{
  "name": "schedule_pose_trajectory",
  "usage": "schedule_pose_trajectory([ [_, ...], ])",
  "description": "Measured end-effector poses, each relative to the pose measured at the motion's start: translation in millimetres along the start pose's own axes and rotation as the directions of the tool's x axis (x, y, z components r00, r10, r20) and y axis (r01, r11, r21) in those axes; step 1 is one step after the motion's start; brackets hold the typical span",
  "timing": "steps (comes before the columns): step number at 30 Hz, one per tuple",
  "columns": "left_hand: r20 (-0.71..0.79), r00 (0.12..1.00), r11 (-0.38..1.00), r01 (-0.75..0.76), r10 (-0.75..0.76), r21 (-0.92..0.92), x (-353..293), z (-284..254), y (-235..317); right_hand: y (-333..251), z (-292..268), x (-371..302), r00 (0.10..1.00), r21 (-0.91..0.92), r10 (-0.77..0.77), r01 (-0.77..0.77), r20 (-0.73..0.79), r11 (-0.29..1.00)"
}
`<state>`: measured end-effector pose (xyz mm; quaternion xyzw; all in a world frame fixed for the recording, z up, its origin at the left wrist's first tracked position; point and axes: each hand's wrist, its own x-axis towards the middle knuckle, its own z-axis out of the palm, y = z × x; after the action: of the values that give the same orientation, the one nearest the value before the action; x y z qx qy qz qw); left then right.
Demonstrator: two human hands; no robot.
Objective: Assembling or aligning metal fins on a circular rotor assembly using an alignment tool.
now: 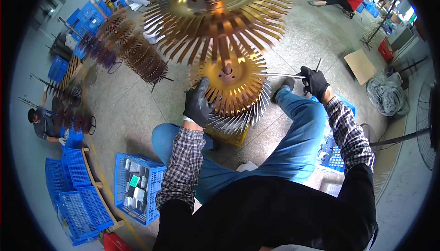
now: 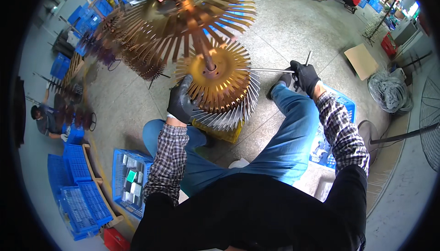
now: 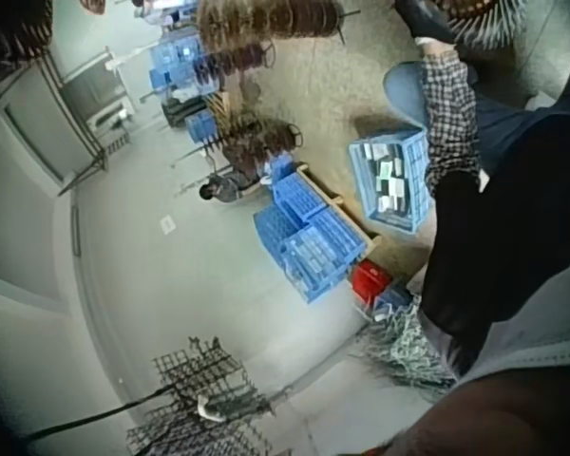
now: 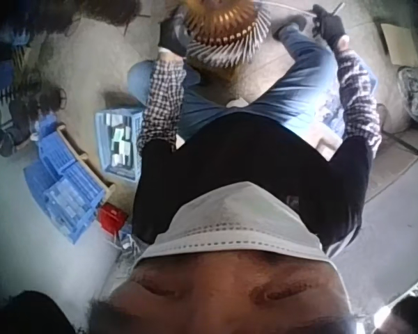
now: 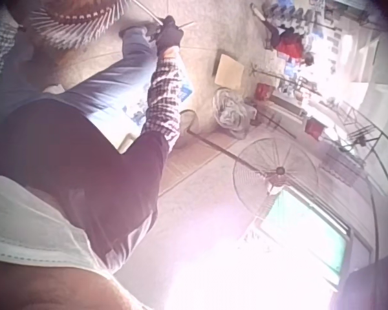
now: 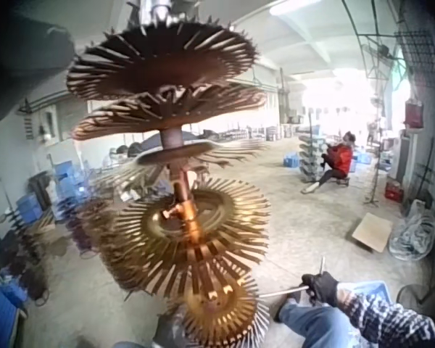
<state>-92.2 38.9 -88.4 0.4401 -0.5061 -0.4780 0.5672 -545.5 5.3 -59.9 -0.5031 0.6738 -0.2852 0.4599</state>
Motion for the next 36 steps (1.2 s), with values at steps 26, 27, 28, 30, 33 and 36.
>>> schedule_pose_trajectory([
  [26,0.097,0.955,0.718,0.275,-0.279,-0.639,-62.5,80.9,29.5,-23.6,31.8,-2.9,0.856,0.150,0.122,-0.052,-0.502,0.987],
  [27,0.062,0.952,0.721,0.268,-0.299,-0.639,-60.8,84.2,29.5,-22.6,31.4,-2.5,0.845,0.136,0.113,-0.048,-0.522,0.990],
  [28,0.040,0.953,0.716,0.253,-0.300,-0.651,-59.8,87.3,26.0,-23.2,32.1,-1.9,0.855,0.117,0.099,-0.045,-0.510,0.992],
  [30,-0.105,0.964,0.808,0.145,-0.246,-0.571,-54.9,98.6,5.7,-24.0,28.4,-3.2,0.880,0.114,0.111,-0.065,-0.461,0.991],
  [33,-0.227,0.956,0.880,0.057,-0.184,-0.471,-52.7,104.1,-7.8,-23.2,23.6,0.7,0.895,0.112,0.131,-0.092,-0.425,0.989],
  [36,-0.218,0.961,0.920,0.075,-0.169,-0.384,-54.4,105.7,-4.3,-19.3,19.1,6.2,0.877,0.150,0.197,-0.144,-0.438,0.978],
])
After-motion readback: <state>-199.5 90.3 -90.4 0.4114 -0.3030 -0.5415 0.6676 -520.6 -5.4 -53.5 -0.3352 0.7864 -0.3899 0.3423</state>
